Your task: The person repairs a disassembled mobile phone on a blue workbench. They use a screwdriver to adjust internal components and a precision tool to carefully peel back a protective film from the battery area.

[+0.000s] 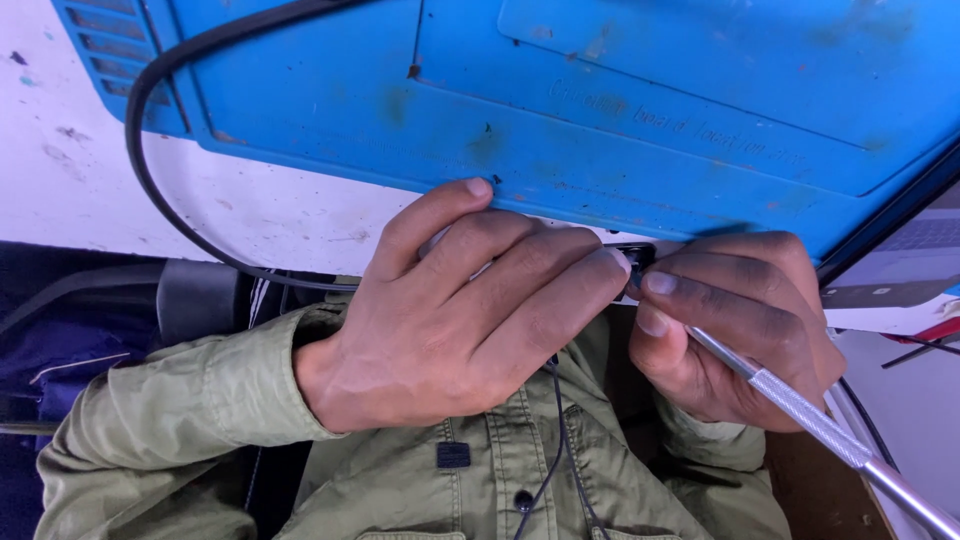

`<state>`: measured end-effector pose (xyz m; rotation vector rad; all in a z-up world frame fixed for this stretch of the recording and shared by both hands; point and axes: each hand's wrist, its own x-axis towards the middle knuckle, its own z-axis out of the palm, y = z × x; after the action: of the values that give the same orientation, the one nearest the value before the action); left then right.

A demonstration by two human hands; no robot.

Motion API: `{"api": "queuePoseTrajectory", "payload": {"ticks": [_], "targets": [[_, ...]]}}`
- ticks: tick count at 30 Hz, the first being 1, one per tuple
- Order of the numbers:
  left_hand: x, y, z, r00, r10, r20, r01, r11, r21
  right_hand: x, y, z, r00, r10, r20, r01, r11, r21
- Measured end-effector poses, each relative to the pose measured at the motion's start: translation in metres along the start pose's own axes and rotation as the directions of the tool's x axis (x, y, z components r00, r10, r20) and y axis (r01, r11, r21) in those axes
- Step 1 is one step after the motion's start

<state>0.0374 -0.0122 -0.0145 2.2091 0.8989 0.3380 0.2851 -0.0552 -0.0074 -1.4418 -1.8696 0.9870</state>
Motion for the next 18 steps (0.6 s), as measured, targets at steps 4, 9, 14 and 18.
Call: {"api": "queuePoseTrajectory", "payload": {"ticks": [4, 9, 14, 18], "targets": [[-0.005, 0.003, 0.004, 0.999, -0.006, -0.034, 0.006, 1.0, 0.004, -0.001, 0.0, 0.0, 1.0, -0.013, 0.011, 0.012, 1.0, 0.015], [-0.012, 0.007, 0.009, 0.999, -0.021, -0.031, 0.02, 1.0, -0.009, -0.003, -0.002, 0.003, 0.998, -0.058, -0.005, 0.059, 0.998, 0.02], [-0.008, 0.006, 0.006, 0.997, -0.006, -0.07, 0.007, 1.0, 0.014, -0.004, 0.0, 0.002, 0.996, -0.083, 0.032, 0.082, 0.996, 0.026], [-0.01, 0.006, 0.007, 0.999, -0.004, -0.053, 0.004, 1.0, 0.005, -0.006, 0.004, 0.002, 0.989, -0.14, 0.048, 0.138, 0.99, 0.043]]}}
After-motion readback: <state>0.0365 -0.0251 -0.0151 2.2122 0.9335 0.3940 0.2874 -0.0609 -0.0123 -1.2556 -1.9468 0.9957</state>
